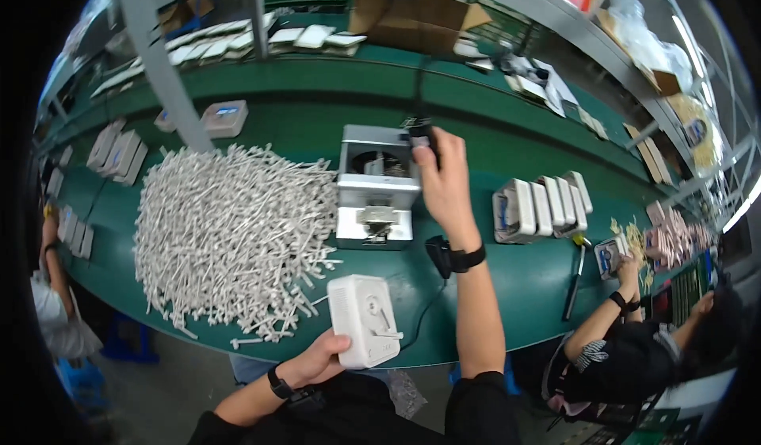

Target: The person assembles electronic devices by picking up a white plastic housing, inserting a small white component, and securing it with a power screwdriver. This process is repeated for several units, which are then placed in a stack on the workbench.

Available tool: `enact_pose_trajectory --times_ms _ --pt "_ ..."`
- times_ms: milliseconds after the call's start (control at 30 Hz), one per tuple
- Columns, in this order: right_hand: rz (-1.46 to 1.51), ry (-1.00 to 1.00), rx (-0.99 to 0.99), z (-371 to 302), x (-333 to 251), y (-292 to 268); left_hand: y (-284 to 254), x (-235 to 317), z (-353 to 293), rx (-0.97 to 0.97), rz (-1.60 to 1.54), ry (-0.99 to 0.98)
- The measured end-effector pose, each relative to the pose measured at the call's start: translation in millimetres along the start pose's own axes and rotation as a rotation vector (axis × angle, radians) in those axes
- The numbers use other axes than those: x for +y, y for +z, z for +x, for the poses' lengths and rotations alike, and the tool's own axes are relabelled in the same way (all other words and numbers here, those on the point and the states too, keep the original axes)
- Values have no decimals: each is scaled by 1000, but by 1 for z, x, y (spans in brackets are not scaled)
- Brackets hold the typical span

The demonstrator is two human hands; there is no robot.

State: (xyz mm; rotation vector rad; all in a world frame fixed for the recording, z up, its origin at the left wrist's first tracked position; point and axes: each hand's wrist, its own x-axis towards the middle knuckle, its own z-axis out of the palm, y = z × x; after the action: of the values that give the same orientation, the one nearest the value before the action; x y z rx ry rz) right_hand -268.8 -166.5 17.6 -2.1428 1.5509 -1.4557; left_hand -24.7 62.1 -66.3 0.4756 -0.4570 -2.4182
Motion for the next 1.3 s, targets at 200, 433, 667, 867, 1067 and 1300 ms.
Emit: enact_pose_trajectory --times_ms 200,433,667,867,1067,1300 --pt "146 -44 -370 -69 -71 -87 -3 -10 5 108 132 162" --pt "-238 66 -292 -203 -121 -88 27 -33 45 259 218 215" --pt "-84 495 328 -178 -53 -123 37 18 27 39 808 219" --pt "-182 519 208 -153 50 -123 -18 25 -77 188 1544 566" --pt "-1017 8 239 -148 -12 -89 -62 61 -198 1259 2095 665" --pt "-312 -443 -986 -175 -142 41 -89 91 -201 1564 1935 204"
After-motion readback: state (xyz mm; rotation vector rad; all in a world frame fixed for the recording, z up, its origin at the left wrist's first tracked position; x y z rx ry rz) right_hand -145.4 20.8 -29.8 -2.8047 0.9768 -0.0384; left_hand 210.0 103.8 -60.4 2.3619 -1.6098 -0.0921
